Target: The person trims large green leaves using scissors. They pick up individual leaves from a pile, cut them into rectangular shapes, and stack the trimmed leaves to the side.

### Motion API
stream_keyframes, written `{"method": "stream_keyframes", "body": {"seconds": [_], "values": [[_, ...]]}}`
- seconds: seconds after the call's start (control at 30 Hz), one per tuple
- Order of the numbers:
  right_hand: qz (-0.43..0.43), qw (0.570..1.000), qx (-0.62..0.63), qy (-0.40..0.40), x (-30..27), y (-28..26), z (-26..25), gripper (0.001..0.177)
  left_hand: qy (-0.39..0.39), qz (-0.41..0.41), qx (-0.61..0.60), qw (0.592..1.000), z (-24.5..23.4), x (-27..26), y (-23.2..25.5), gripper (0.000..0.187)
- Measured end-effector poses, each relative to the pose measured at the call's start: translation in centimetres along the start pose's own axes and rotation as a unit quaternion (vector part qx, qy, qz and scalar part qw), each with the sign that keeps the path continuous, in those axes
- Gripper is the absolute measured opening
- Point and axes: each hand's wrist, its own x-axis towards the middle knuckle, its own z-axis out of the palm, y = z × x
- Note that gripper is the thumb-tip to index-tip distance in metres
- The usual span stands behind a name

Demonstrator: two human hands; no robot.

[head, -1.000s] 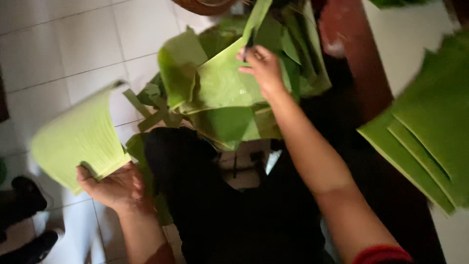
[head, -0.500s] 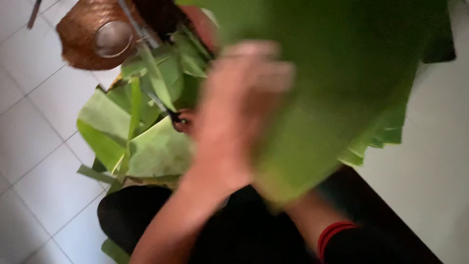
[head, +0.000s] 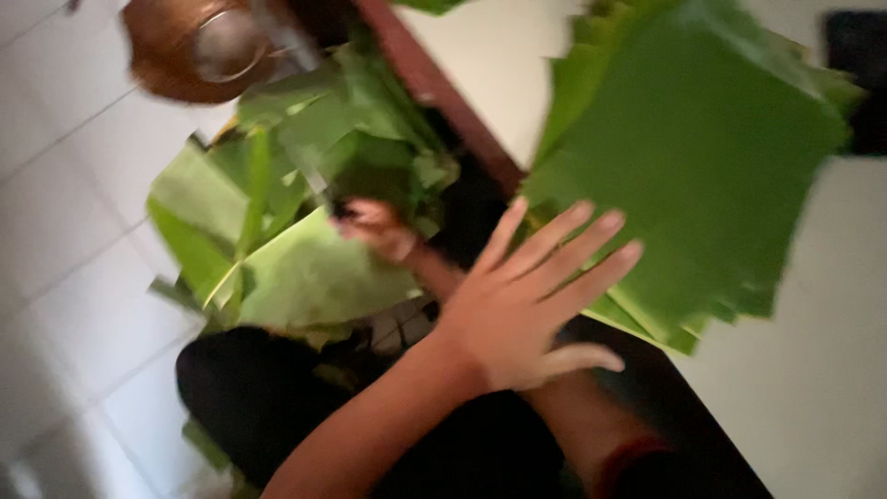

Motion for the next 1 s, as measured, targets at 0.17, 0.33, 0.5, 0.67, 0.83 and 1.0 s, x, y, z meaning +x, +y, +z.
{"method": "stream_keyframes", "body": {"seconds": [0.17, 0.33, 0.5, 0.67, 0.83, 1.0], "values": [[0.037, 0.999, 0.007, 0.031, -2.3, -5.9, -2.5, 0.025, 0.174, -0.315, 0.084, 0.929, -4.1, -14.0, -8.5, 0.033], [0.021, 0.998, 0.051, -0.019, -2.8, -12.0, 0.2, 0.023, 0.163, -0.324, 0.157, 0.918, -7.4, -20.8, -15.8, 0.061], [0.039, 0.993, 0.078, -0.084, -3.7, -13.3, 2.1, 0.023, -0.032, -0.395, 0.078, 0.915, -7.0, -16.6, -18.2, 0.060], [0.011, 0.998, 0.052, 0.017, -3.7, -14.0, 2.6, 0.028, 0.077, -0.505, 0.009, 0.860, -7.1, -16.1, -20.1, 0.025], [-0.071, 0.997, -0.009, -0.017, -5.0, -15.8, 3.4, 0.023, 0.516, -0.386, -0.213, 0.734, -7.1, -21.9, -23.1, 0.014], [-0.086, 0.993, -0.070, -0.052, -5.8, -15.7, 4.6, 0.026, 0.708, -0.321, -0.363, 0.513, -7.3, -25.7, -22.6, 0.009]]}}
